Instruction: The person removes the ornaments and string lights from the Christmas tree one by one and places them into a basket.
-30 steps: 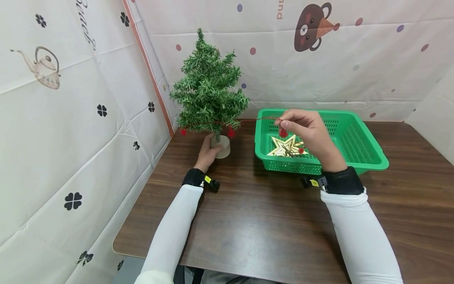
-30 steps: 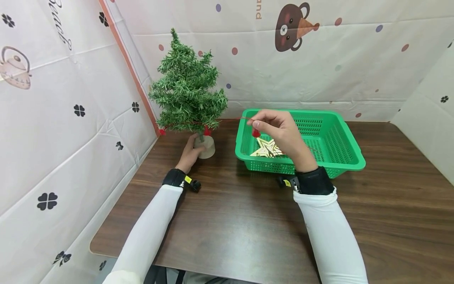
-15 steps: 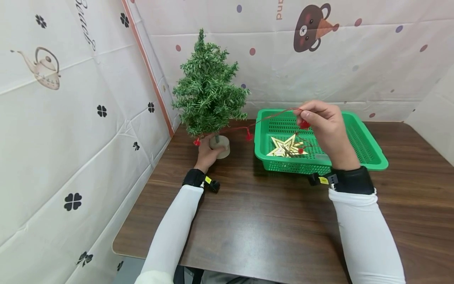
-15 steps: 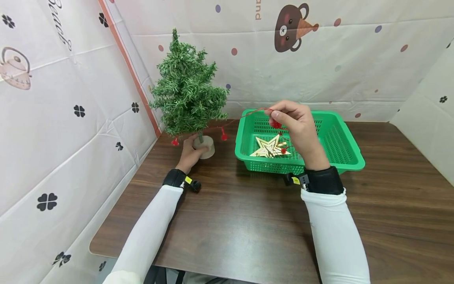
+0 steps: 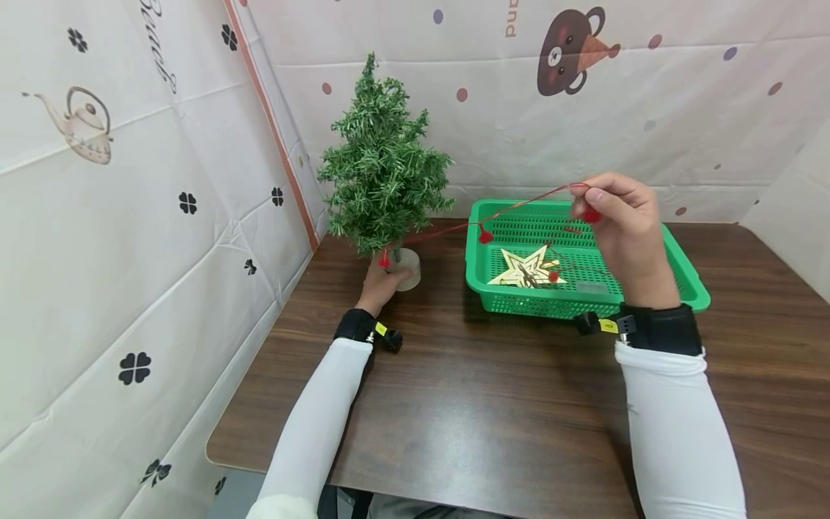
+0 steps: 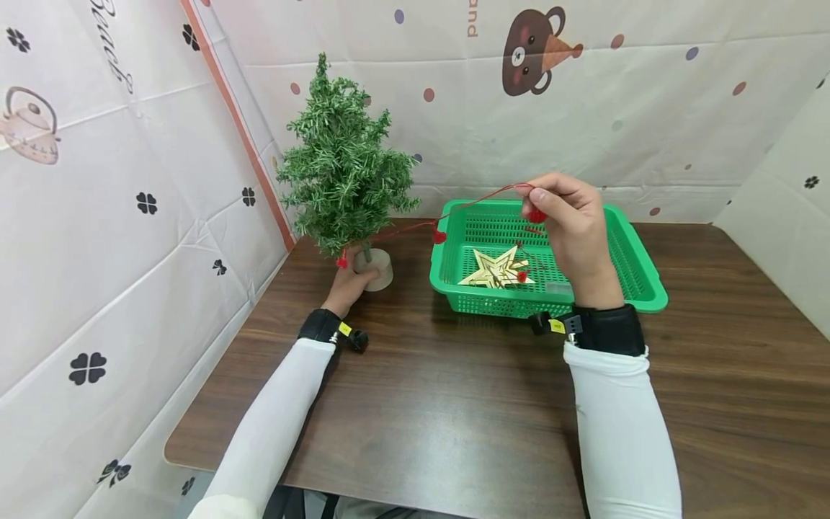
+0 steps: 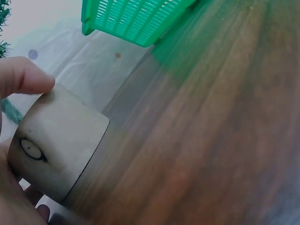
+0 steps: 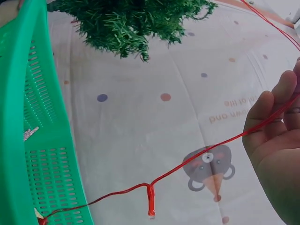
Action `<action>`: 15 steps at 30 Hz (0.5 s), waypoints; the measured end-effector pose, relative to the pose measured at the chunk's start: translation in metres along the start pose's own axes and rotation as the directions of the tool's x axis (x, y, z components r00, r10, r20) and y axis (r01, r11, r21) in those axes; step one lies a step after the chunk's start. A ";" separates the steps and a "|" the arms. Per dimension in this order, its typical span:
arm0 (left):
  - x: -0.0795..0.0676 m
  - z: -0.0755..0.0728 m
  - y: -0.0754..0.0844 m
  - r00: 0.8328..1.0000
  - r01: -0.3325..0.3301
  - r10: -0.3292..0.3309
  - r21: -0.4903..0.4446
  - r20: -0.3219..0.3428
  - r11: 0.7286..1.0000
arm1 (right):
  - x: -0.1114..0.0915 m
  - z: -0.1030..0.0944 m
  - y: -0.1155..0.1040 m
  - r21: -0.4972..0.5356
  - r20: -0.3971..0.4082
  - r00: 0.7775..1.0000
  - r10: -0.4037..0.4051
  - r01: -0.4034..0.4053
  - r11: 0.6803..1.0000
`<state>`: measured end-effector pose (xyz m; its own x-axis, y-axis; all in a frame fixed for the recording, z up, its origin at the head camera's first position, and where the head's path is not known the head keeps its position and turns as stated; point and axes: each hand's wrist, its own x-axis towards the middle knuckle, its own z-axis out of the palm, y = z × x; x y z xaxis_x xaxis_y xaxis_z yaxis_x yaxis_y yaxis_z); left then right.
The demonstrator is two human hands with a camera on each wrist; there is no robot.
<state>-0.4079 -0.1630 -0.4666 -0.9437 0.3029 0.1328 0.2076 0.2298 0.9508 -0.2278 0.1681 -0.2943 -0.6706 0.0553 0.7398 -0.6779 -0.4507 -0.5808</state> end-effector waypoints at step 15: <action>0.001 0.002 -0.003 0.999 0.001 -0.003 -0.038 -0.046 0.999 | 0.000 -0.011 -0.012 0.171 -0.089 0.995 -0.051 0.066 0.983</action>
<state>-0.4092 -0.1614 -0.4702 -0.9552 0.2592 0.1430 0.1966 0.1946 0.9610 -0.2231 0.1834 -0.2917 -0.6590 0.1576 0.7354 -0.6591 -0.5920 -0.4637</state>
